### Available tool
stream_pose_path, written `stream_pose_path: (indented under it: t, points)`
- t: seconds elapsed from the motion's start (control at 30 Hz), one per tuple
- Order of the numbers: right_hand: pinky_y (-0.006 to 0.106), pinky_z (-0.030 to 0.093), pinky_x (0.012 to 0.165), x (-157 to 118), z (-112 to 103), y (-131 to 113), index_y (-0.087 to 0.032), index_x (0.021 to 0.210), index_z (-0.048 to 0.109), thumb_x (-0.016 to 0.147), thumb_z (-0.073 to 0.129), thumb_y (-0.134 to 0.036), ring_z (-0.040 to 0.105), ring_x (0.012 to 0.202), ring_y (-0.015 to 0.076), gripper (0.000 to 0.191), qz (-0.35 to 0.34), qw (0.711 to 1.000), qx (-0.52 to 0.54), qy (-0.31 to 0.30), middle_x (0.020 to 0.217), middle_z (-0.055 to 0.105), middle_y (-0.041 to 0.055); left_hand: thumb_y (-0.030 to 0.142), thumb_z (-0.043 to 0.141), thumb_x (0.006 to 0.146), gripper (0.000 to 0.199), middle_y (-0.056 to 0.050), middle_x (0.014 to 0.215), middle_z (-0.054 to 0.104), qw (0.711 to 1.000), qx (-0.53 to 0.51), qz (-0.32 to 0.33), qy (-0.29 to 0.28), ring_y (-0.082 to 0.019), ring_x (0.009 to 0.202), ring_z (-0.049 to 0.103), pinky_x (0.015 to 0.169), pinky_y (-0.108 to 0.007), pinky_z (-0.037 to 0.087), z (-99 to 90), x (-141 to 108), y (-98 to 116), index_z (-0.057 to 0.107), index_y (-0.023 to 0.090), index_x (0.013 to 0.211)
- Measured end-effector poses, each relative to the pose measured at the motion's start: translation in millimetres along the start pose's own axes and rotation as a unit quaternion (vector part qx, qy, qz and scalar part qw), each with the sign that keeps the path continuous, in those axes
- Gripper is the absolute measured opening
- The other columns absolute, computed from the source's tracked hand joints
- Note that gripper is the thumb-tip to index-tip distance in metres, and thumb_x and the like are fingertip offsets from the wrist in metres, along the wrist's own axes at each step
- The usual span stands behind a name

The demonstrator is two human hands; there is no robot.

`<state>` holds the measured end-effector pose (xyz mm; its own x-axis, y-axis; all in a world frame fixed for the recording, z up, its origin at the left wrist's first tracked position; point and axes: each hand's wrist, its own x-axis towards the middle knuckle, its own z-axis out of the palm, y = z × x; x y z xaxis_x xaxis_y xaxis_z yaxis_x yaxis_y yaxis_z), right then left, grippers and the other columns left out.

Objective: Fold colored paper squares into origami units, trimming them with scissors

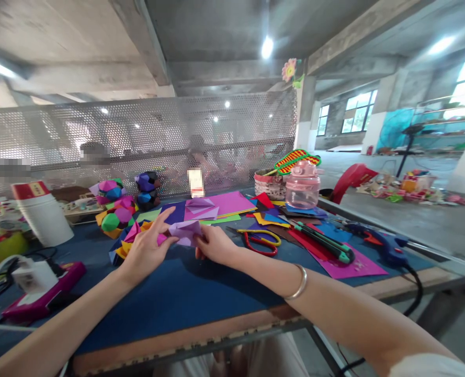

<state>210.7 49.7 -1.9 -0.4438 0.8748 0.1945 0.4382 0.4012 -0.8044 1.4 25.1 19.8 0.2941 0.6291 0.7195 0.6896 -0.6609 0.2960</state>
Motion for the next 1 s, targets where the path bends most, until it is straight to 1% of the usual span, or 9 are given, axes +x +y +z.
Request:
stream_pose_path:
  t: [0.1, 0.17, 0.4, 0.47, 0.53, 0.67, 0.73, 0.83, 1.0]
  points:
    - [0.031, 0.057, 0.068, -3, -3, -4, -0.014, 0.109, 0.063, 0.099, 0.057, -0.036, 0.066, 0.075, 0.0138, 0.025, -0.021, 0.999, -0.05, 0.002, 0.095, 0.067, 0.0036, 0.015, 0.065, 0.086, 0.044, -0.001, 0.104, 0.075, 1.0, 0.005, 0.002, -0.001, -0.021, 0.09, 0.073, 0.083, -0.032, 0.055, 1.2, -1, -1, 0.059, 0.029, 0.128]
    - [0.032, 0.057, 0.07, -5, -4, -7, -0.014, 0.106, 0.064, 0.099, 0.058, -0.036, 0.066, 0.077, 0.0143, 0.024, -0.036, 0.996, -0.081, 0.008, 0.096, 0.068, 0.0036, 0.016, 0.065, 0.087, 0.037, -0.001, 0.105, 0.075, 1.0, 0.006, 0.004, -0.002, -0.02, 0.088, 0.073, 0.082, -0.03, 0.055, 1.8, -2, -2, 0.063, 0.029, 0.121]
    - [0.03, 0.055, 0.068, -8, -4, -12, -0.014, 0.102, 0.064, 0.1, 0.055, -0.035, 0.063, 0.068, 0.0124, 0.023, -0.086, 0.983, -0.158, 0.042, 0.085, 0.066, 0.0005, 0.019, 0.061, 0.089, 0.054, -0.001, 0.09, 0.074, 1.0, 0.011, 0.006, -0.002, -0.022, 0.098, 0.071, 0.086, -0.032, 0.054, -1.5, -3, 3, 0.047, 0.029, 0.141]
    - [0.029, 0.052, 0.066, -9, -3, -11, -0.015, 0.103, 0.065, 0.101, 0.053, -0.029, 0.062, 0.064, 0.0121, 0.019, -0.1, 0.978, -0.177, 0.049, 0.077, 0.066, -0.0008, 0.021, 0.06, 0.09, 0.057, -0.001, 0.089, 0.073, 1.0, 0.011, 0.015, -0.005, -0.023, 0.099, 0.07, 0.087, -0.033, 0.053, -3.0, -3, 5, 0.043, 0.028, 0.144]
    - [0.026, 0.047, 0.065, -11, -3, -11, -0.017, 0.11, 0.064, 0.099, 0.05, -0.02, 0.061, 0.063, 0.013, 0.018, -0.114, 0.973, -0.196, 0.051, 0.073, 0.068, -0.0003, 0.023, 0.058, 0.092, 0.056, -0.002, 0.091, 0.071, 1.0, 0.008, 0.027, -0.008, -0.022, 0.096, 0.07, 0.086, -0.032, 0.053, -4.1, -3, 6, 0.04, 0.027, 0.145]
    - [0.027, 0.042, 0.066, -12, -1, -9, -0.016, 0.139, 0.05, 0.095, 0.047, -0.013, 0.066, 0.072, 0.0188, 0.045, -0.137, 0.962, -0.229, 0.05, 0.081, 0.073, 0.0045, 0.021, 0.051, 0.095, 0.052, -0.003, 0.095, 0.069, 0.999, -0.002, 0.039, -0.006, -0.019, 0.095, 0.069, 0.088, -0.03, 0.052, -4.4, -2, 6, 0.039, 0.024, 0.145]
    - [0.028, 0.042, 0.069, -12, 0, -7, -0.016, 0.147, 0.042, 0.094, 0.045, -0.013, 0.067, 0.079, 0.0209, 0.053, -0.147, 0.958, -0.24, 0.05, 0.089, 0.074, 0.0067, 0.019, 0.05, 0.094, 0.051, -0.003, 0.095, 0.07, 0.999, -0.004, 0.033, 0.0, -0.02, 0.097, 0.069, 0.089, -0.031, 0.052, -3.8, -2, 4, 0.041, 0.024, 0.144]
    - [0.03, 0.043, 0.074, -12, 1, -7, -0.016, 0.148, 0.041, 0.094, 0.044, -0.013, 0.067, 0.088, 0.0227, 0.054, -0.153, 0.954, -0.252, 0.055, 0.098, 0.074, 0.0095, 0.018, 0.053, 0.093, 0.046, -0.002, 0.093, 0.073, 1.0, -0.003, 0.014, 0.009, -0.022, 0.094, 0.069, 0.089, -0.035, 0.052, -2.5, -1, 3, 0.049, 0.026, 0.138]
    - [0.03, 0.044, 0.076, -12, 1, -6, -0.017, 0.139, 0.05, 0.093, 0.045, -0.012, 0.067, 0.089, 0.0236, 0.047, -0.143, 0.955, -0.253, 0.067, 0.097, 0.074, 0.0104, 0.019, 0.057, 0.09, 0.022, -0.002, 0.086, 0.075, 1.0, -0.006, 0.0, -0.005, -0.023, 0.086, 0.069, 0.08, -0.034, 0.052, -1.0, 1, -1, 0.068, 0.026, 0.108]
